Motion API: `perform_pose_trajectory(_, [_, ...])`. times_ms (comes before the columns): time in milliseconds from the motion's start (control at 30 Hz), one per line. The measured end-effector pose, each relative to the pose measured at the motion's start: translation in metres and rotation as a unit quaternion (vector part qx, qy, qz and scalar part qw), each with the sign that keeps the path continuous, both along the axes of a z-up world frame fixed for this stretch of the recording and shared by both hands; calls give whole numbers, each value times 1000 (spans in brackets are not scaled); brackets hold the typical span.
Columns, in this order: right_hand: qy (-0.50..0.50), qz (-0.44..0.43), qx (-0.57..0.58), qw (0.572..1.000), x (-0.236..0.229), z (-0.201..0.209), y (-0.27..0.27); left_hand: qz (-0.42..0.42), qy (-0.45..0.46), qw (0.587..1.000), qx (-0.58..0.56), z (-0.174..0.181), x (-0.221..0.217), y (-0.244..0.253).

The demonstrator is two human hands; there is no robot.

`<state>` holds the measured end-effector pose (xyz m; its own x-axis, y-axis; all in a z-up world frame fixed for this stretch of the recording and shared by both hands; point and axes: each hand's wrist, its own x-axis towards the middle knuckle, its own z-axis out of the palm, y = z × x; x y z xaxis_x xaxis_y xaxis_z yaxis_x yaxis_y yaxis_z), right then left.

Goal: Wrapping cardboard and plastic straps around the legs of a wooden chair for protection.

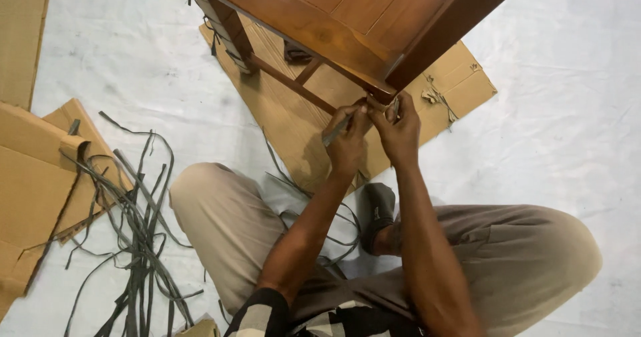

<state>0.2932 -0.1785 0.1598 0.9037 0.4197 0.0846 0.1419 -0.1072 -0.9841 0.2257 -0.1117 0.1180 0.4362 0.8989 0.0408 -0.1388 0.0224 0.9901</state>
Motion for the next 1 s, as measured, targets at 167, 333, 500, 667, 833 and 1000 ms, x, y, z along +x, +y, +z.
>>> perform_pose_trajectory(167, [-54, -50, -14, 997, -19, -15, -8, -6, -24, 1000, 8, 21, -2, -6])
perform_pose_trajectory(333, [-86, -109, 1, 990, -43, -12, -10, 9, -31, 999, 24, 30, -5, -13])
perform_pose_trajectory(500, [-143, -112, -3, 983, -49, -12, -8, -28, 21, 999, 14, 30, -11, -11])
perform_pose_trajectory(667, [-174, -90, -24, 980, -60, -7, -10, -98, -13, 991, -86, 23, -10, -1])
perform_pose_trajectory(833, [-176, -69, -29, 981, -64, -12, -14, -151, -9, 977, -148, -2, -8, 7])
perform_pose_trajectory(1000, [-192, -14, -47, 980, -59, -14, -20, -201, -35, 974, -101, -7, -11, 19])
